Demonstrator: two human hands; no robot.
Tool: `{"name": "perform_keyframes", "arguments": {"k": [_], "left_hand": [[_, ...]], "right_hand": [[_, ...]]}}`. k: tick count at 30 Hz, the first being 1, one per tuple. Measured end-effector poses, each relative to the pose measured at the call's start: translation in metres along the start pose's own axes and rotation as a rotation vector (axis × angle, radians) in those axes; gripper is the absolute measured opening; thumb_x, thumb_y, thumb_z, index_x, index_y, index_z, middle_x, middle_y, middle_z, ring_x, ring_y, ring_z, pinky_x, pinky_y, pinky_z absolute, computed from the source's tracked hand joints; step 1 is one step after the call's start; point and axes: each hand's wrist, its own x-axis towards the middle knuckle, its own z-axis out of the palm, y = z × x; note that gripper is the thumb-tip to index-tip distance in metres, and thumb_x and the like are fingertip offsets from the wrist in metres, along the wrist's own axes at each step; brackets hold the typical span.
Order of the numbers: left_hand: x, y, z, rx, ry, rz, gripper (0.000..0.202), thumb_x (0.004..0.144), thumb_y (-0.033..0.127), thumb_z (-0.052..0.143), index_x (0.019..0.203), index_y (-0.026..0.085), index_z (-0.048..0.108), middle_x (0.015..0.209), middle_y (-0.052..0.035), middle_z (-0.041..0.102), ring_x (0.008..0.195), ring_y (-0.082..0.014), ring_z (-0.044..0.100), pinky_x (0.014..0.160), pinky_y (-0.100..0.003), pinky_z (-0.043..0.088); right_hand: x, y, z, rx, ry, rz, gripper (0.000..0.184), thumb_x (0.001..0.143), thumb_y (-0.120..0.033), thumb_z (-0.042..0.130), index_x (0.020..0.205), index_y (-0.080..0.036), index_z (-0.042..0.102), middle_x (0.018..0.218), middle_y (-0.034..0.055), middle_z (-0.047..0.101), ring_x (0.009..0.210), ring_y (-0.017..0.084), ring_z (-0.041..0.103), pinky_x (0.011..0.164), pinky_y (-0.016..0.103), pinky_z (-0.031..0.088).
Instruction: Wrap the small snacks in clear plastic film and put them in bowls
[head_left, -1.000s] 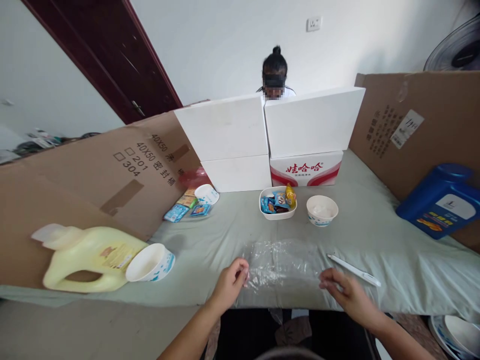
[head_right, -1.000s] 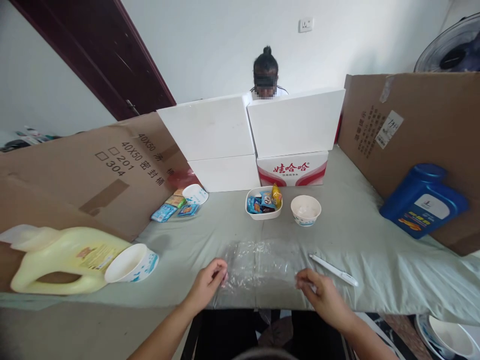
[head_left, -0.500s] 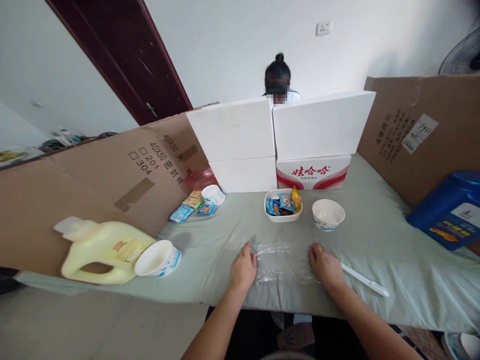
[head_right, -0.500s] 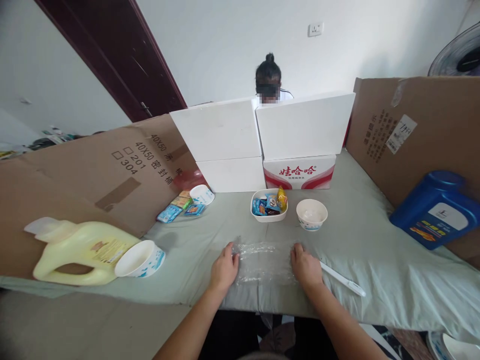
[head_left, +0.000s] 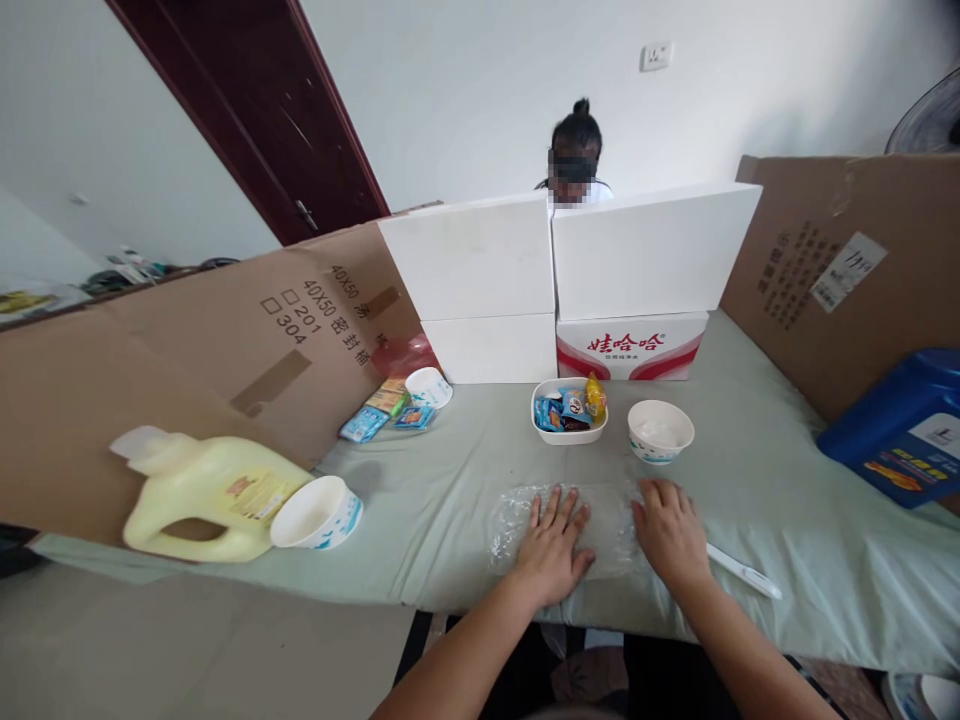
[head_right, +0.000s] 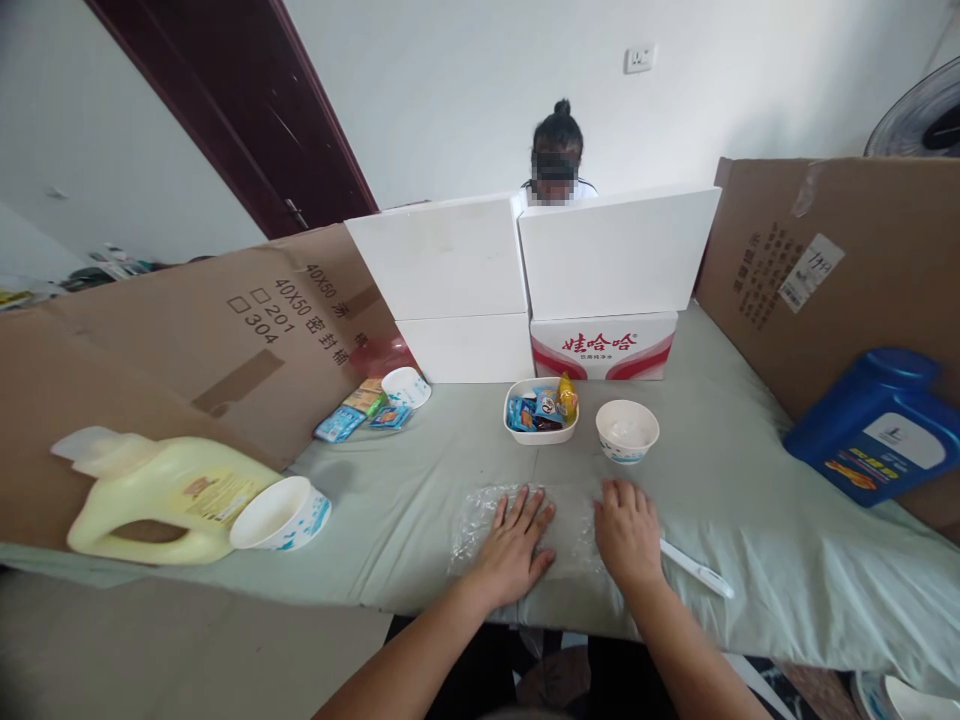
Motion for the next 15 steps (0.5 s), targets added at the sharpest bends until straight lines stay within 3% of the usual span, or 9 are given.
{"name": "perform_keyframes", "arguments": {"k": [2,4,5,9,15], "left_hand": [[0.000,-0.001,0.000,0.003,0.000,-0.003,0.065,0.095,0.053,0.037,0.151,0.027,0.019,0.160,-0.0041,0.012,0.147,-0.0312,0.002,0.116,-0.060,0.006],[0.001,0.000,-0.001,-0.007,0.024,-0.006,0.065,0.096,0.052,0.036,0.152,0.026,0.017,0.160,-0.0043,0.014,0.147,-0.0304,0.004,0.116,-0.059,0.008],[0.000,0.000,-0.002,-0.015,0.037,-0.005,0.065,0.095,0.052,0.037,0.152,0.026,0.017,0.160,-0.0045,0.016,0.147,-0.0297,0.006,0.117,-0.058,0.009],[-0.010,-0.018,-0.005,0.002,0.061,-0.066,0.073,0.089,0.057,0.048,0.150,0.025,0.026,0.158,-0.0090,0.020,0.146,-0.0309,0.014,0.115,-0.056,0.016],[-0.051,-0.086,-0.011,0.101,0.124,-0.409,0.061,0.092,0.046,0.047,0.147,0.023,0.034,0.156,-0.0119,0.025,0.144,-0.0330,0.019,0.113,-0.057,0.020]], "right_hand": [[-0.002,-0.008,0.004,0.051,0.040,-0.240,0.036,0.094,-0.028,0.045,0.125,-0.016,0.057,0.133,0.0135,0.056,0.128,0.029,0.045,0.107,0.046,0.031],[-0.004,-0.018,0.012,0.103,-0.032,-0.436,0.043,0.092,-0.031,0.046,0.133,-0.021,0.052,0.141,0.0092,0.050,0.135,0.028,0.037,0.111,0.048,0.025],[-0.005,-0.022,0.017,0.114,-0.087,-0.467,0.047,0.092,-0.033,0.046,0.138,-0.022,0.048,0.145,0.0084,0.046,0.138,0.028,0.034,0.112,0.050,0.024],[-0.010,-0.030,0.029,0.096,-0.208,-0.321,0.061,0.091,-0.045,0.045,0.146,-0.021,0.036,0.153,0.0096,0.031,0.142,0.033,0.022,0.111,0.059,0.018],[-0.012,-0.031,0.027,0.086,-0.231,-0.200,0.066,0.089,-0.053,0.046,0.146,-0.023,0.036,0.155,0.0083,0.027,0.143,0.039,0.014,0.111,0.065,0.011]]}}
